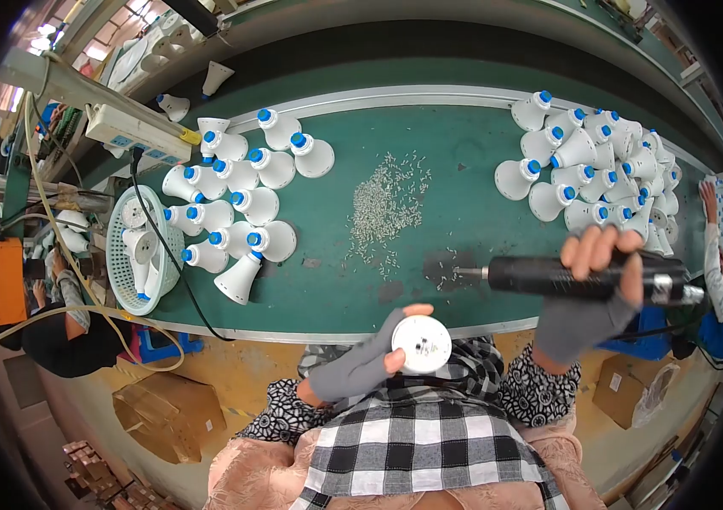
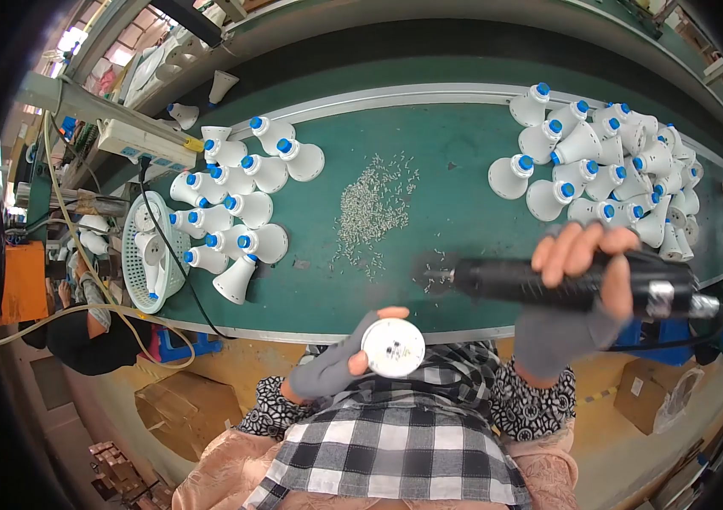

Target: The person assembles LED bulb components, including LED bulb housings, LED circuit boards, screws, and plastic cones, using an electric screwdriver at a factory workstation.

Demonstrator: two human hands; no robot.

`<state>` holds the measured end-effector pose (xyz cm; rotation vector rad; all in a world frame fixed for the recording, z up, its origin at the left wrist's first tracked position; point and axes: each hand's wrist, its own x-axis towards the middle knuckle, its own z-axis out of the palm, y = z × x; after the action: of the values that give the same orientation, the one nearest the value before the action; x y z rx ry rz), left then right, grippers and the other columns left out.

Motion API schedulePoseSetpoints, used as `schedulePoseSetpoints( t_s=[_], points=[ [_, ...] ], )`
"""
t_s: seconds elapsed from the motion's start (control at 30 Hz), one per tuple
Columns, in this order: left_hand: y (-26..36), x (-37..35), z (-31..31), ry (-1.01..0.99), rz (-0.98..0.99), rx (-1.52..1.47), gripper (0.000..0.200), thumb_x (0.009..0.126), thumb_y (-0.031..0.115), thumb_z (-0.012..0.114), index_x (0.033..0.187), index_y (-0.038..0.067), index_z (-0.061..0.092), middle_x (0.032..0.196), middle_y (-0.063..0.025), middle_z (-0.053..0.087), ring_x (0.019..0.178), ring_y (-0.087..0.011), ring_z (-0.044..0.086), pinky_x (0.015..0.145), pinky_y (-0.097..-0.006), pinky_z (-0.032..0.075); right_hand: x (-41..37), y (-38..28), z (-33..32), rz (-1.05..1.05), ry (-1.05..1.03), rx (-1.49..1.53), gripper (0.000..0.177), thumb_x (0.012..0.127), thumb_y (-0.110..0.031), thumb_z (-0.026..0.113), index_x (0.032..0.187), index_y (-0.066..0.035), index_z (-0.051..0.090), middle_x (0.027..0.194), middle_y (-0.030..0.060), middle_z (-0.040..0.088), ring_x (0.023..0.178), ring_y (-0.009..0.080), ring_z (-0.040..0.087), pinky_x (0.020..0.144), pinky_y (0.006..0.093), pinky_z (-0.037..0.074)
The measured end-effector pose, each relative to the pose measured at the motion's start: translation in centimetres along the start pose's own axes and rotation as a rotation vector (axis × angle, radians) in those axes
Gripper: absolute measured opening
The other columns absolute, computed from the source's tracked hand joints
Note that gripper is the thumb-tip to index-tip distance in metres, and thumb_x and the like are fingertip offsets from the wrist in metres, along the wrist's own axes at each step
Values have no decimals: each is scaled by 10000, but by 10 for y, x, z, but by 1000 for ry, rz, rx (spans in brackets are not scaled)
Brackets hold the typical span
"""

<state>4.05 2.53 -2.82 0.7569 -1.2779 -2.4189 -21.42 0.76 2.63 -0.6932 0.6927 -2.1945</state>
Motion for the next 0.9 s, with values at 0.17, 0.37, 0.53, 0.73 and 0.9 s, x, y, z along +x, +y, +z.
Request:
schedulePoseSetpoints(
  t_s=[0.17,0.37,0.53,0.73,0.9],
  points=[
    [4,-14,2,-217,-128,-5,875,827,321,691,1479,15,193,1369,-118,409,1320,-212,360,1109,-347,259,2,48,-17,-25,214,-317,139,871,-145,570,912,-37,492,702,63,501,619,181,512,634,334,438],
    [-10,-18,-10,-265,-98,-160,741,666,329,802,1267,30,488,1200,-68,513,1151,-170,472,1000,-304,357,-1,66,-22,-106,265,-389,167,834,-136,595,888,-18,490,656,82,508,615,196,529,643,344,463],
    [-8,-14,-10,20,-159,-312,912,603,400,871,1319,15,455,1102,-40,586,1005,-147,584,896,-287,453,3,73,-23,-135,272,-415,190,824,-144,607,888,-10,489,656,90,518,625,199,536,648,350,470],
    [15,-5,-10,165,-101,-142,879,633,375,865,1330,25,459,1120,-27,587,1054,-130,566,935,-277,433,4,79,-28,-122,275,-429,186,827,-153,601,890,-20,485,676,84,525,639,198,540,661,353,466],
    [14,11,-19,262,130,452,722,630,312,862,1227,63,539,1255,-77,521,1175,-207,506,1005,-322,389,7,56,-25,13,373,-271,164,874,-195,575,889,-55,490,722,50,489,670,170,493,677,329,431]
  ],
)
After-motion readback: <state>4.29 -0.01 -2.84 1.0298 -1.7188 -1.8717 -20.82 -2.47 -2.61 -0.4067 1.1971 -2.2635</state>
